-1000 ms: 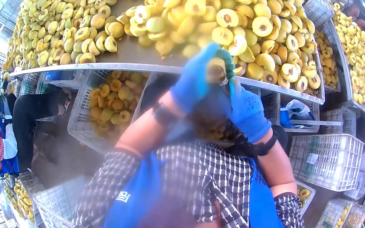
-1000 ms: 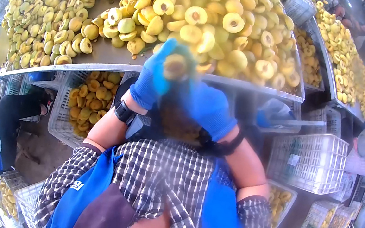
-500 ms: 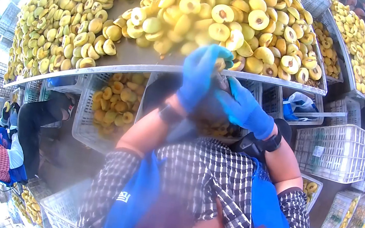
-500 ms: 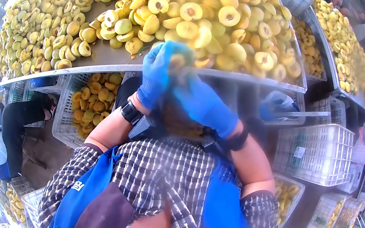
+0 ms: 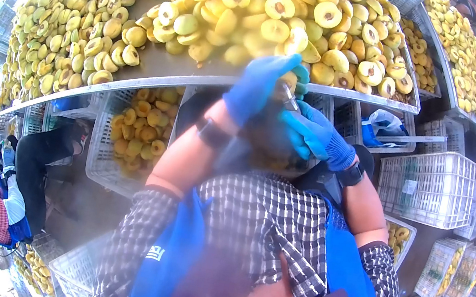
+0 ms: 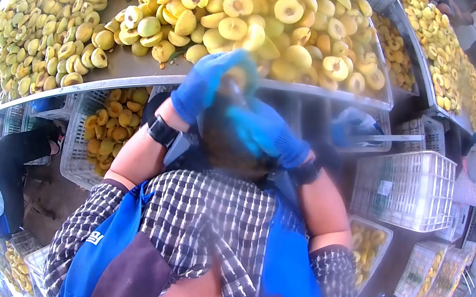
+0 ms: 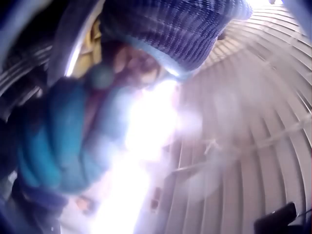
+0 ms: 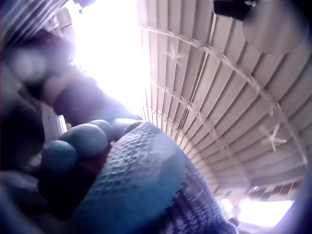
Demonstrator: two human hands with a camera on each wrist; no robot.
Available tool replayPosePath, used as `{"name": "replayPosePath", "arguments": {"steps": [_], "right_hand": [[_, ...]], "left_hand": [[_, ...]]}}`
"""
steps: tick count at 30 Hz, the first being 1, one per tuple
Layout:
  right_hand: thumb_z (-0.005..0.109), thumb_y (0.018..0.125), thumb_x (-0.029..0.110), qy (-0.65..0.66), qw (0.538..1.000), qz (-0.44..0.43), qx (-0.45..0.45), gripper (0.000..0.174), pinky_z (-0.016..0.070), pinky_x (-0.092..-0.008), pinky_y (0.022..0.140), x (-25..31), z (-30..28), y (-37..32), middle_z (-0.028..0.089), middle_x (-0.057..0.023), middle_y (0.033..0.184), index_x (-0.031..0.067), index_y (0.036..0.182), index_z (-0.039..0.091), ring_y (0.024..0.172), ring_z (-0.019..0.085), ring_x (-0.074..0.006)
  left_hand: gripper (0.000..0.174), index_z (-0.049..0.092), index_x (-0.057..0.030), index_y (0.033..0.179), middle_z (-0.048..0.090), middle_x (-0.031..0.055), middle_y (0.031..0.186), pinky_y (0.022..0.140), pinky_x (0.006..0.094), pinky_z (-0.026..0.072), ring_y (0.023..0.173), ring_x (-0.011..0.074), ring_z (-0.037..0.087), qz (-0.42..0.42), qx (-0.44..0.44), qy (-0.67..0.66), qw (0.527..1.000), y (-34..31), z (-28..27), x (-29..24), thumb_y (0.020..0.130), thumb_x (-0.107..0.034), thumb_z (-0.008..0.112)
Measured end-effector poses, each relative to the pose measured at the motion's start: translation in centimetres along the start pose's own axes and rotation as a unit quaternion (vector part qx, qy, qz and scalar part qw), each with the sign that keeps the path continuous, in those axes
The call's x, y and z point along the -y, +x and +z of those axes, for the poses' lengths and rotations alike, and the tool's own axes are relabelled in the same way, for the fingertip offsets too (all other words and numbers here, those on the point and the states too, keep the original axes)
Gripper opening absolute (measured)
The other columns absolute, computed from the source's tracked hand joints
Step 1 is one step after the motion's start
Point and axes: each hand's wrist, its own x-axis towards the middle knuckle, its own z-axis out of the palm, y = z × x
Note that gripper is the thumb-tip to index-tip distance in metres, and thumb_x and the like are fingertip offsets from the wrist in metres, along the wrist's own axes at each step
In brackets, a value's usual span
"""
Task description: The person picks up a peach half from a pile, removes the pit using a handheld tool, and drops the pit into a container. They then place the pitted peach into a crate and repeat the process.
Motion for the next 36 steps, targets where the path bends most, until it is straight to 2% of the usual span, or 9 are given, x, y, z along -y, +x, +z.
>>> {"name": "replayPosePath", "arguments": {"steps": [5,10,14,16,18,23,27,31,36], "right_hand": [[0.056,0.102,0.031,0.061,0.998,0.02,0.021,0.028,0.0264,-0.0239,0.033,-1.4,-0.8,0.4,0.042,0.002,0.056,0.0035,0.11,0.054,0.035,0.035,-0.0086],[0.05,0.105,0.028,0.291,0.951,0.048,0.097,0.027,0.0199,-0.024,0.032,-4.0,-2.9,0.1,0.037,0.0027,0.054,0.003,0.108,0.058,0.034,0.028,-0.0075],[0.052,0.104,0.026,0.174,0.977,0.094,0.08,0.023,0.0279,-0.0254,0.036,-3.4,-3.3,-2.5,0.045,0.0016,0.058,0.0037,0.107,0.058,0.039,0.039,-0.0101],[0.054,0.102,0.023,-0.144,0.986,-0.075,-0.025,0.021,0.0355,-0.0294,0.042,-5.1,-3.8,-2.2,0.051,-0.0013,0.062,0.0034,0.106,0.058,0.048,0.05,-0.0141],[0.059,0.099,0.021,-0.495,0.828,-0.224,-0.143,0.019,0.0448,-0.0359,0.056,-9.8,-6.6,-1.4,0.059,-0.0068,0.069,0.0025,0.105,0.057,0.065,0.062,-0.0188],[0.063,0.095,0.026,-0.414,0.899,-0.08,-0.117,0.025,0.046,-0.0403,0.06,-9.7,-6.3,-3.2,0.06,-0.0157,0.075,0.0027,0.103,0.058,0.068,0.061,-0.0296],[0.063,0.093,0.031,-0.393,0.912,0.023,-0.113,0.03,0.0473,-0.0473,0.064,-8.9,-6.0,-2.9,0.063,-0.0242,0.079,0.0035,0.106,0.06,0.073,0.063,-0.0425],[0.062,0.093,0.032,-0.462,0.881,-0.027,-0.101,0.03,0.0474,-0.0495,0.065,-6.7,-4.4,-2.0,0.063,-0.0263,0.081,0.0034,0.1,0.057,0.077,0.063,-0.0454],[0.062,0.093,0.029,-0.458,0.881,-0.07,-0.093,0.028,0.0463,-0.0476,0.065,-6.7,-2.7,-1.1,0.059,-0.0277,0.081,0.0013,0.096,0.056,0.08,0.061,-0.0476]], "left_hand": [[0.022,0.07,-0.0009,0.106,0.072,0.0076,0.091,0.072,0.0284,0.0536,0.078,0.0147,0.066,-0.275,0.055,-0.17,0.945,0.8,-0.3,-0.6,0.097,-0.02,0.061],[0.038,0.071,0.0011,0.091,0.068,0.006,0.079,0.066,0.0253,0.0498,0.072,0.0111,0.062,-0.076,-0.114,-0.048,0.989,0.4,3.1,2.5,0.098,-0.035,0.062],[0.033,0.071,-0.0002,0.099,0.071,0.0064,0.088,0.073,0.0254,0.0525,0.077,0.0121,0.065,-0.153,-0.173,-0.162,0.959,0.3,1.8,2.7,0.103,-0.029,0.056],[0.027,0.07,-0.0027,0.105,0.072,0.0059,0.098,0.079,0.0255,0.0536,0.085,0.0142,0.067,-0.169,-0.117,-0.275,0.939,-0.5,-0.5,2.2,0.104,-0.025,0.056],[0.024,0.07,-0.0029,0.105,0.071,0.0075,0.101,0.079,0.0274,0.0537,0.087,0.0154,0.067,-0.055,-0.101,-0.263,0.958,-2.2,-0.8,1.6,0.103,-0.022,0.056],[0.036,0.07,-0.0031,0.093,0.071,0.0149,0.089,0.074,0.0365,0.0521,0.078,0.0266,0.066,-0.134,-0.063,0.273,0.95,-7.6,-9.4,-3.8,0.097,-0.037,0.059],[0.031,0.068,-0.0096,0.108,0.067,0.0146,0.104,0.084,0.0444,0.0496,0.097,0.0356,0.062,0.013,-0.172,0.611,0.773,-11.5,-17.9,-2.8,0.089,-0.033,0.066],[0.063,0.058,-0.0072,0.133,0.062,0.0174,0.127,0.096,0.0467,0.0493,0.118,0.0355,0.059,-0.209,-0.244,0.729,0.604,-7.4,-23.8,-3.5,0.082,-0.04,0.074],[0.06,0.049,-0.0075,0.136,0.056,0.0229,0.128,0.093,0.0491,0.0516,0.115,0.041,0.059,-0.343,-0.241,0.666,0.617,-4.8,-28.8,3.0,0.084,-0.031,0.069]]}}
